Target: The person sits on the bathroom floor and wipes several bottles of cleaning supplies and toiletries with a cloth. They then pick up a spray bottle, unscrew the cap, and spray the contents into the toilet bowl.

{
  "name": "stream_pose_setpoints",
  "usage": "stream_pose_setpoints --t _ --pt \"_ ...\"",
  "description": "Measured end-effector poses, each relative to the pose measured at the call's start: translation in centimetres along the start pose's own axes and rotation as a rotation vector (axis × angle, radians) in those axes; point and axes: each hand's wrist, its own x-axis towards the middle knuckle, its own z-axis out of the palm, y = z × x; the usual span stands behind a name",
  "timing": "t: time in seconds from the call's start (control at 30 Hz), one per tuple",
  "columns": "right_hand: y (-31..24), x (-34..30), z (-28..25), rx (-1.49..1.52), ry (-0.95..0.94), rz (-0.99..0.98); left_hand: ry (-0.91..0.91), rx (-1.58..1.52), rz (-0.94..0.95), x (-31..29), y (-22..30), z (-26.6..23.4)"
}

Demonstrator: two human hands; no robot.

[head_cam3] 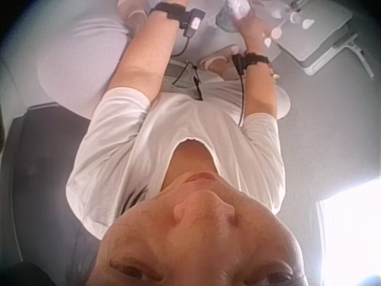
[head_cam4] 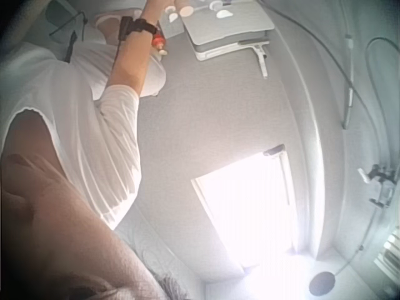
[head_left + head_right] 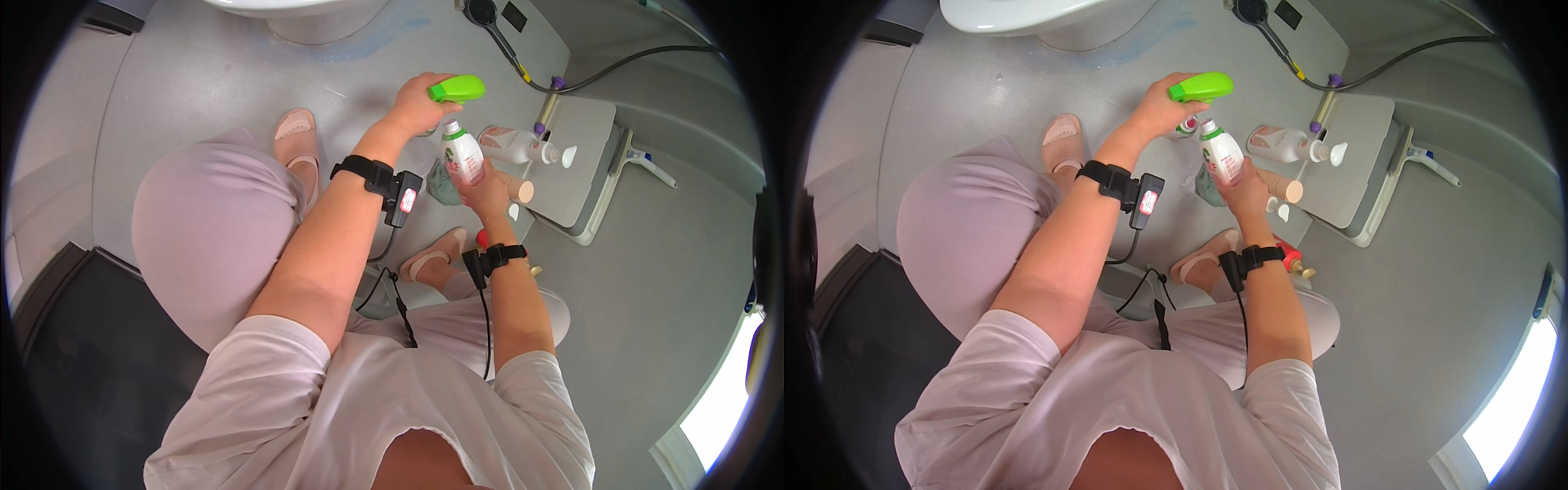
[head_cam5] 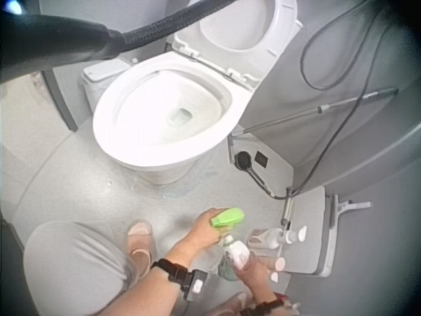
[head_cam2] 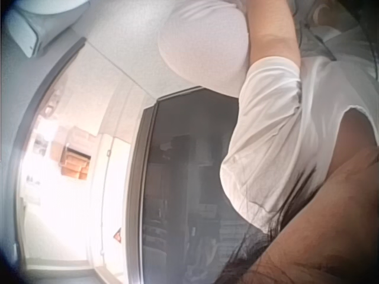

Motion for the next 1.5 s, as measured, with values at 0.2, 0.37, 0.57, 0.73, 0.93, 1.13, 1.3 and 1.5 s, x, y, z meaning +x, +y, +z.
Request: stream_pose_setpoints --t 0.2,0.37,0.57,0.73,0.93,1.13,1.3,1.5 --pt "0.7 -0.7 1.0 0.537 -0.023 -0.053 0.004 -0.015 -0.034 -0.1 -0.1 0.1" --pt "1.0 -1.9 1.6 0.919 -0.008 -0.040 -0.003 -0.006 0.009 0.3 -1.3 0.2" --pt "1.4 -3.1 1.2 0.943 0.048 -0.058 0.076 -0.019 0.032 0.3 -2.6 0.9" --pt "1.9 -3.7 1.3 0.688 0.088 -0.120 0.015 -0.209 -0.086 0.0 -1.2 0.9" --pt "1.8 -3.7 1.1 0.710 0.085 -0.093 0.014 -0.105 -0.042 0.1 -0.2 0.3" --pt "1.0 -3.7 0.0 0.645 0.084 -0.099 0.078 0.096 0.035 0.2 -1.2 0.8" --pt "0.5 -3.5 -0.1 0.620 0.066 -0.066 0.047 0.018 -0.050 0.0 -1.6 0.8" --pt "0.4 -1.3 1.0 0.183 0.093 -0.073 0.117 0.005 0.012 -0.2 -1.9 0.4"
